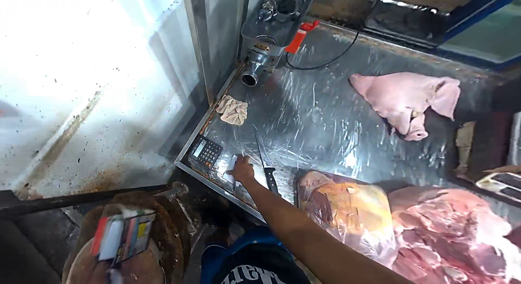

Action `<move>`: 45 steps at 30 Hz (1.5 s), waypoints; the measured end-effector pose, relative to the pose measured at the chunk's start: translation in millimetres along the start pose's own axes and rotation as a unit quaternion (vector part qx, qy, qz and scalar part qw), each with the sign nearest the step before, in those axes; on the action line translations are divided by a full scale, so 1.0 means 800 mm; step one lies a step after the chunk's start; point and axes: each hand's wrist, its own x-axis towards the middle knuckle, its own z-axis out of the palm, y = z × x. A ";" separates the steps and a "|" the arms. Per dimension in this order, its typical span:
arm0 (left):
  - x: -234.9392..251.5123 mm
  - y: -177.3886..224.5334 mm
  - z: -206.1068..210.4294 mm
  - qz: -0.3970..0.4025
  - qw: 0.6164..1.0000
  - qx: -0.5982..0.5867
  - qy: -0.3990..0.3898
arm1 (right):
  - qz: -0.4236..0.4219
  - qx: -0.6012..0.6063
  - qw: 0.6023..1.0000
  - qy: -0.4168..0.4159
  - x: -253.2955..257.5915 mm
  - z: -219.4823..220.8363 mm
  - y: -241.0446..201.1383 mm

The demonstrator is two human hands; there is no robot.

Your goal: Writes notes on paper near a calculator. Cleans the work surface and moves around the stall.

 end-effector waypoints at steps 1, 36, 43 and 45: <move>0.007 0.036 0.021 0.036 0.999 -0.004 -0.027 | -0.001 0.002 1.000 -0.002 0.002 0.001 0.005; 0.178 0.389 0.465 0.286 0.844 0.108 -0.442 | -0.394 -0.210 0.889 0.102 0.056 -0.276 -0.076; 0.178 0.376 0.477 0.286 0.863 0.068 -0.411 | -0.320 -0.121 0.937 0.072 0.054 -0.257 -0.057; 0.178 0.370 0.477 0.288 0.867 0.057 -0.402 | -0.286 0.044 0.945 0.150 0.043 -0.269 -0.051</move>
